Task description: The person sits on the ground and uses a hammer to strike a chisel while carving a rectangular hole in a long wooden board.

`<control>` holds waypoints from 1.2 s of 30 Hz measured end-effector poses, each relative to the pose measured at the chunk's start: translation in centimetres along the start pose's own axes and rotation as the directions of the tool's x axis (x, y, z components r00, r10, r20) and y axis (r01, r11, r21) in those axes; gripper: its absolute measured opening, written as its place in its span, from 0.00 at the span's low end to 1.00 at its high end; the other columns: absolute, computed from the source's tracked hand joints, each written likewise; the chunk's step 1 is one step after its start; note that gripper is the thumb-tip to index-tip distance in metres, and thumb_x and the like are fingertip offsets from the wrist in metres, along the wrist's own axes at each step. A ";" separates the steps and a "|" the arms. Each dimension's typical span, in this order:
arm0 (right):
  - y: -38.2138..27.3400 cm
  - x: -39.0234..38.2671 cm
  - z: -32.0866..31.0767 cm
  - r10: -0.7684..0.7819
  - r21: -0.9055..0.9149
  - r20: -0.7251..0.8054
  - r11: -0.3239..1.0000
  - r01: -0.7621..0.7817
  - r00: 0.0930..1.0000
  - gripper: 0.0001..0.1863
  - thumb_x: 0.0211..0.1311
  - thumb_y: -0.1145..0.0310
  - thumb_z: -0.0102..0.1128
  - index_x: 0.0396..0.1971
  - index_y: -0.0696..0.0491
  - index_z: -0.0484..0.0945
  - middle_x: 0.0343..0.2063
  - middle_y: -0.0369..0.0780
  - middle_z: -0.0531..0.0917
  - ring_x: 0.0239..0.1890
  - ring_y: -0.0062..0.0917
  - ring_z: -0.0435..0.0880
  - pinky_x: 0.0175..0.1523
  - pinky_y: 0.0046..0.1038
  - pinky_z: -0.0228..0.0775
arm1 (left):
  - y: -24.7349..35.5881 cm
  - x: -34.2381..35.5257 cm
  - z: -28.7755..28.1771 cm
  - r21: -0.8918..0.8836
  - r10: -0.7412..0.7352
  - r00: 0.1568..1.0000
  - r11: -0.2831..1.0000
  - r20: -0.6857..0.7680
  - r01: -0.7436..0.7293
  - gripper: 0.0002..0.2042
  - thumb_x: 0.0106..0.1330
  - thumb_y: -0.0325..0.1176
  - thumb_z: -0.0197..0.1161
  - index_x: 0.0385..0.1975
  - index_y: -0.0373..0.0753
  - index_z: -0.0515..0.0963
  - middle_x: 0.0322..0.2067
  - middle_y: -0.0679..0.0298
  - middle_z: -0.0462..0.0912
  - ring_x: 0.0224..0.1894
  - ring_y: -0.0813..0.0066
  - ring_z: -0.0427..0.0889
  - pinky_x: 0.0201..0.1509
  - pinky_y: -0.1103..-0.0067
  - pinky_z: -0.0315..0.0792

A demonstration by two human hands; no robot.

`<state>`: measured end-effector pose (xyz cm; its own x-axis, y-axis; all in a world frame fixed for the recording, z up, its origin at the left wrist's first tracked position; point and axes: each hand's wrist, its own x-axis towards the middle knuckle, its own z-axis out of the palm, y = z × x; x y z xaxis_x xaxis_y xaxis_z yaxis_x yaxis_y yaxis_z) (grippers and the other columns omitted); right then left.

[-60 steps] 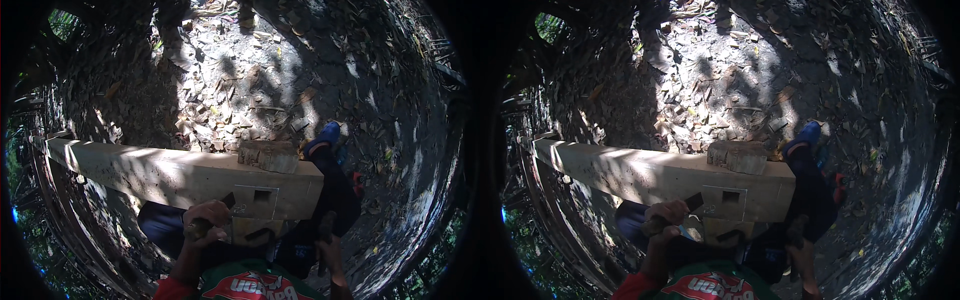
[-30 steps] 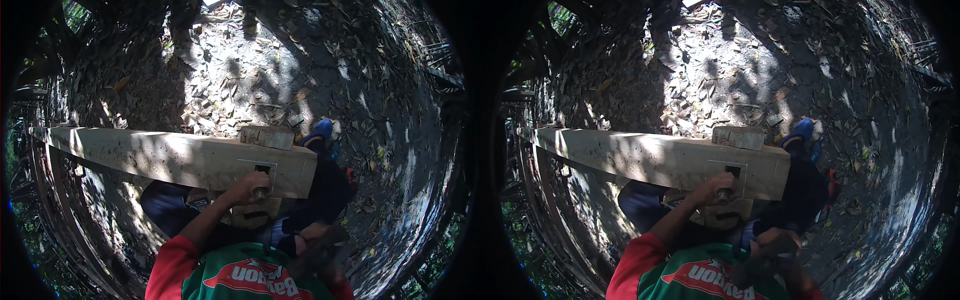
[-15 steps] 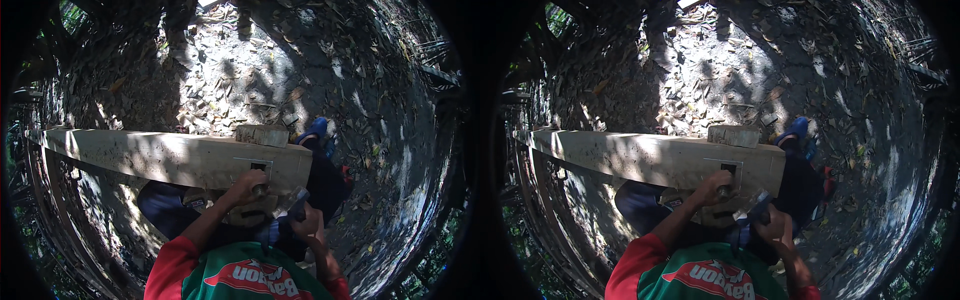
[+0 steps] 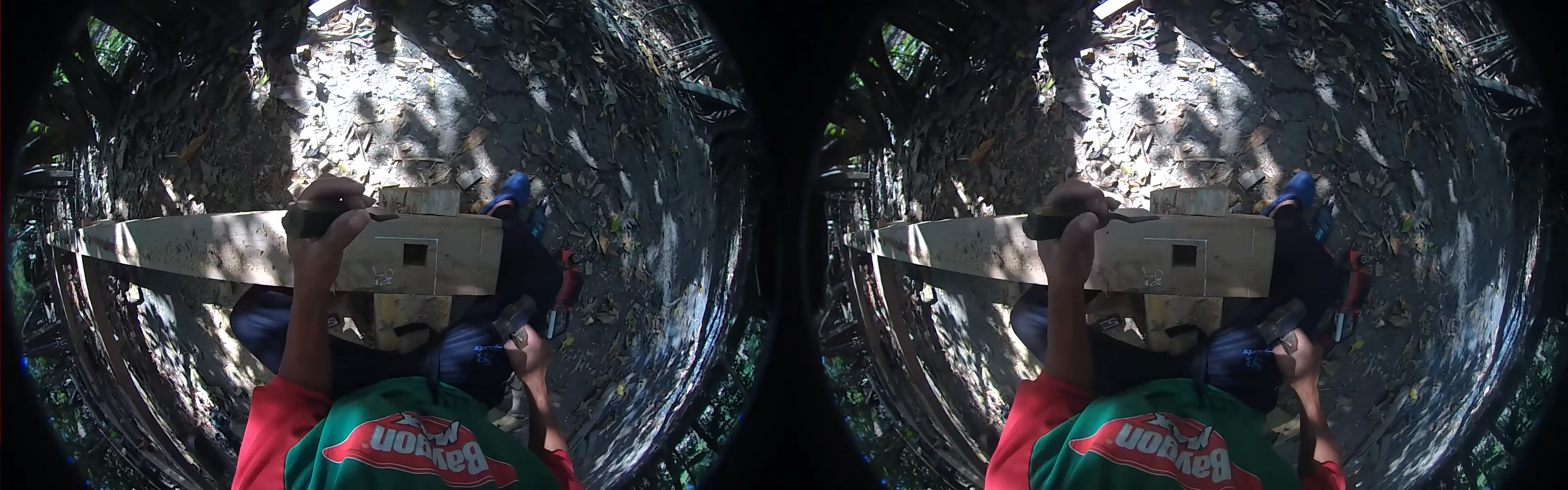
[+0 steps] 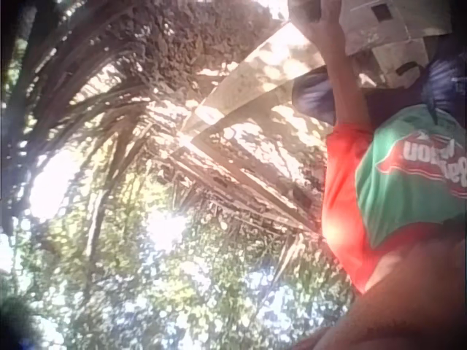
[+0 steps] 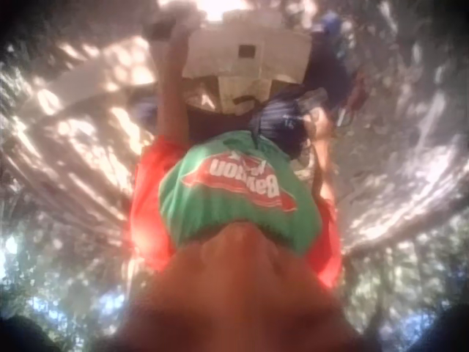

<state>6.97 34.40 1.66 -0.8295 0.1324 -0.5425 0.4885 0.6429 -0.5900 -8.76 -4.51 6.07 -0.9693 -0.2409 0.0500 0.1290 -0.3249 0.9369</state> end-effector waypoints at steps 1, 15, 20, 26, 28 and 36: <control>0.2 0.1 0.1 0.037 0.000 -0.010 0.999 -0.037 0.999 0.11 0.46 0.68 0.62 0.30 0.57 0.79 0.17 0.42 0.79 0.20 0.21 0.76 0.30 0.29 0.71 | 0.4 -0.4 -0.1 0.064 0.026 0.999 0.998 0.043 -0.029 0.13 0.57 0.24 0.70 0.41 0.36 0.79 0.33 0.64 0.80 0.36 0.77 0.79 0.42 0.79 0.76; -1.2 -0.4 0.3 -0.102 -0.069 -0.031 0.993 0.099 0.994 0.09 0.50 0.68 0.62 0.26 0.57 0.75 0.17 0.47 0.78 0.20 0.35 0.81 0.30 0.35 0.70 | -10.9 -9.7 1.5 0.292 -0.443 0.896 0.857 -0.006 0.425 0.11 0.59 0.33 0.75 0.28 0.40 0.77 0.29 0.71 0.78 0.33 0.84 0.75 0.39 0.82 0.71; -6.3 -1.8 -1.6 -0.242 0.053 -0.058 0.968 0.245 0.969 0.09 0.49 0.71 0.65 0.29 0.58 0.75 0.17 0.42 0.78 0.19 0.26 0.78 0.30 0.33 0.69 | -10.3 -9.0 3.8 0.537 -0.337 0.939 0.805 0.066 0.251 0.14 0.59 0.39 0.75 0.25 0.39 0.77 0.23 0.72 0.76 0.28 0.87 0.72 0.32 0.83 0.69; -20.9 -7.7 -7.7 -0.475 0.531 -0.112 0.714 0.456 0.873 0.14 0.53 0.74 0.68 0.40 0.59 0.78 0.23 0.37 0.82 0.26 0.19 0.80 0.37 0.26 0.73 | -9.8 -9.5 3.5 0.426 -0.346 0.936 0.858 0.069 0.286 0.15 0.60 0.39 0.74 0.25 0.37 0.76 0.19 0.72 0.74 0.24 0.86 0.71 0.28 0.81 0.68; -22.5 -8.3 -7.6 -0.686 0.373 -0.305 0.552 0.746 0.661 0.09 0.59 0.75 0.65 0.36 0.60 0.76 0.21 0.37 0.79 0.20 0.20 0.77 0.29 0.24 0.70 | -9.9 -10.2 3.1 0.454 -0.238 0.966 0.875 0.102 0.168 0.15 0.60 0.38 0.74 0.25 0.37 0.75 0.19 0.72 0.73 0.23 0.86 0.72 0.28 0.81 0.68; -11.0 2.7 7.9 -0.635 -0.391 -0.013 0.714 0.580 0.773 0.19 0.51 0.66 0.64 0.41 0.62 0.80 0.23 0.45 0.84 0.31 0.36 0.88 0.39 0.36 0.77 | -12.9 -10.3 4.2 0.261 0.116 0.945 0.944 0.305 -0.200 0.11 0.59 0.34 0.70 0.37 0.35 0.82 0.25 0.67 0.81 0.26 0.82 0.77 0.30 0.79 0.72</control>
<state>1.57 21.72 1.93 -0.9544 -0.2960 -0.0373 -0.2382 0.8312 -0.5024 -1.31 6.01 -5.03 -0.9650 0.0140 0.2618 0.2615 -0.0202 0.9650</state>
